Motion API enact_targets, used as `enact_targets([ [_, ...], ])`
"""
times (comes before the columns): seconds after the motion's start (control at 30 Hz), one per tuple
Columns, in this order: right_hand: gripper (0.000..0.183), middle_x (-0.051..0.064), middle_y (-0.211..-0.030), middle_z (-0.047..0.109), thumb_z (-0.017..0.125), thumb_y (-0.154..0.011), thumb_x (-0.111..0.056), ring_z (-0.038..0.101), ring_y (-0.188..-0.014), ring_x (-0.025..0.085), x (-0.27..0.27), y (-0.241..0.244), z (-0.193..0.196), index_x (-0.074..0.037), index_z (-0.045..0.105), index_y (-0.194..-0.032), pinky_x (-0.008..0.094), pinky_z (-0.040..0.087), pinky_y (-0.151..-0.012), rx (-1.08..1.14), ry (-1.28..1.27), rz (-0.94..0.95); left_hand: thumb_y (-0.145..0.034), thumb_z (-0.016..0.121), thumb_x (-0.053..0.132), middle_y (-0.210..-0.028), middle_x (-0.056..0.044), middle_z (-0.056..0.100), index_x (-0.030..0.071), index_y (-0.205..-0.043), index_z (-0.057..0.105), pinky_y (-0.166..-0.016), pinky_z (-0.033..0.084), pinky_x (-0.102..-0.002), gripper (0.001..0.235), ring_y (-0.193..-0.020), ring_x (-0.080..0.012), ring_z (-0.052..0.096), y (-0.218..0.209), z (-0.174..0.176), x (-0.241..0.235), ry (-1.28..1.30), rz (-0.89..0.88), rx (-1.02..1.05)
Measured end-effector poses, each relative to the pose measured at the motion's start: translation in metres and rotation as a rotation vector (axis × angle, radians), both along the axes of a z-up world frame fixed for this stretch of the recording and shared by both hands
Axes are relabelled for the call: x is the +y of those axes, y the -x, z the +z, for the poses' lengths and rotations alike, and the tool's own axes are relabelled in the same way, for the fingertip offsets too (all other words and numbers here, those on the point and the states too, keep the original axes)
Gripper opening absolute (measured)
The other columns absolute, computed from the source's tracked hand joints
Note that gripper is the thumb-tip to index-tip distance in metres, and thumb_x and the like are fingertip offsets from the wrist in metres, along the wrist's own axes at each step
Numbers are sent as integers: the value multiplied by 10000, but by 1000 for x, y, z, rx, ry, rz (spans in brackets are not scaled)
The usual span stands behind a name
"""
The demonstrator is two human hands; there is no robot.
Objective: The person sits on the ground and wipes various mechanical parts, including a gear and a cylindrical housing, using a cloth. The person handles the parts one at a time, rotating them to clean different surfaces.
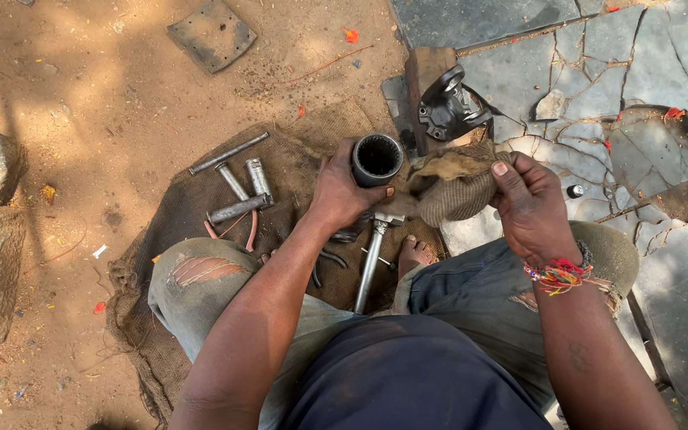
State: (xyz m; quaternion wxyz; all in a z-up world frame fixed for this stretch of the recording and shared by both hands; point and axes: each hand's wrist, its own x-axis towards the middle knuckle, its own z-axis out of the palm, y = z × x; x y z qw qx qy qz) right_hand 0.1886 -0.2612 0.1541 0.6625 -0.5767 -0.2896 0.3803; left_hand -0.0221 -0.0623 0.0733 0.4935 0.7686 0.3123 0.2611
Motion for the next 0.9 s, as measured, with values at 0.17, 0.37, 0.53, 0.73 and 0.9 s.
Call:
enact_targets([
  [0.17, 104, 75, -1035, 718, 657, -1084, -111, 687, -917, 163, -3, -4, 6, -13, 663, -1120, 321, 571, -868, 138, -30, -169, -634, 955, 308, -1196, -132, 717, 100, -1303, 530, -1073, 438, -453, 820, -1165, -349, 639, -2, 1, 0, 22, -2, -9],
  [0.37, 96, 87, -1044, 729, 651, -1019, -93, 723, -931, 189, 6, 0, 18, -20, 661, -1079, 348, 622, -870, 208, -61, -294, -647, 948, 287, -1223, -134, 703, 95, -1331, 502, -1060, 474, -445, 838, -1191, -320, 654, -3, 7, -2, 92, -25, -14],
  [0.53, 128, 93, -1094, 708, 679, -1067, -43, 693, -977, 194, 37, -6, 9, 5, 653, -1182, 337, 596, -883, 65, -112, -278, -641, 948, 295, -1247, -130, 694, 99, -1337, 482, -1056, 507, -428, 860, -1203, -298, 665, -5, 11, -4, 121, -46, -20],
  [0.73, 393, 133, -1309, 711, 629, -933, -44, 688, -1127, 277, 96, 29, 34, -108, 697, -1314, 436, 583, -923, -1113, 347, 457, -595, 971, 314, -1241, -150, 688, 105, -1389, 442, -1062, 491, -428, 977, -1178, -313, 667, -4, 16, -2, 144, -87, 58],
  [0.9, 611, 197, -1205, 714, 759, -660, -140, 677, -1069, 356, 152, 36, 33, -48, 677, -1258, 511, 504, -950, -1620, 254, 662, -590, 1008, 292, -1253, -207, 652, 77, -1400, 434, -1044, 482, -451, 1016, -1182, -373, 626, -11, -14, -1, 10, -48, -2],
])
